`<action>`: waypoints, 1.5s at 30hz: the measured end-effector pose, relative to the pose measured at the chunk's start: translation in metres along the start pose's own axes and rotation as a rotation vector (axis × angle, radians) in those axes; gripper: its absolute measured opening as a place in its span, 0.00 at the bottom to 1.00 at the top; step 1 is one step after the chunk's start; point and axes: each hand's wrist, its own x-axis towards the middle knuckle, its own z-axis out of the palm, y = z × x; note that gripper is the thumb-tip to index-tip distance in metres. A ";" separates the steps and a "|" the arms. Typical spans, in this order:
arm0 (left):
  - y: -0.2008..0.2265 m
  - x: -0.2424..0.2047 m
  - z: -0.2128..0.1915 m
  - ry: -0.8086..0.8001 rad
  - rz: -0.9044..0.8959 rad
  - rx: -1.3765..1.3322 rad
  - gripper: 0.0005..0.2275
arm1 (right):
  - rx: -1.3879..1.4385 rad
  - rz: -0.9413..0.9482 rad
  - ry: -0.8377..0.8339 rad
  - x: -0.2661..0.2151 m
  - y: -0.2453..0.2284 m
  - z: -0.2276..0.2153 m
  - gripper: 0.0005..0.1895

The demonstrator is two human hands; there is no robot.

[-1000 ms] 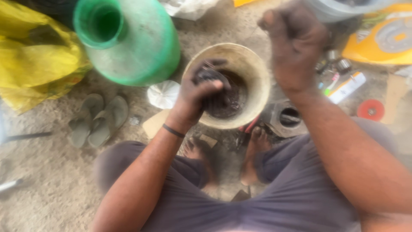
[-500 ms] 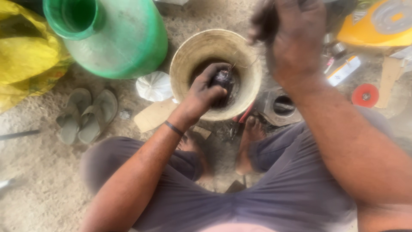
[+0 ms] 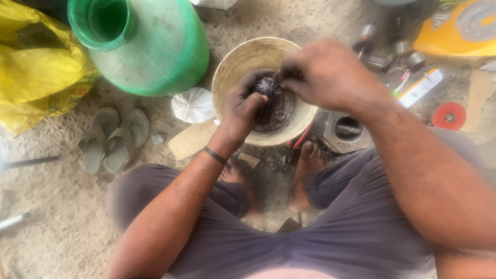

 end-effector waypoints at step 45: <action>0.031 0.019 -0.063 0.520 0.042 -0.682 0.27 | 0.017 0.376 -0.041 0.007 -0.016 0.011 0.12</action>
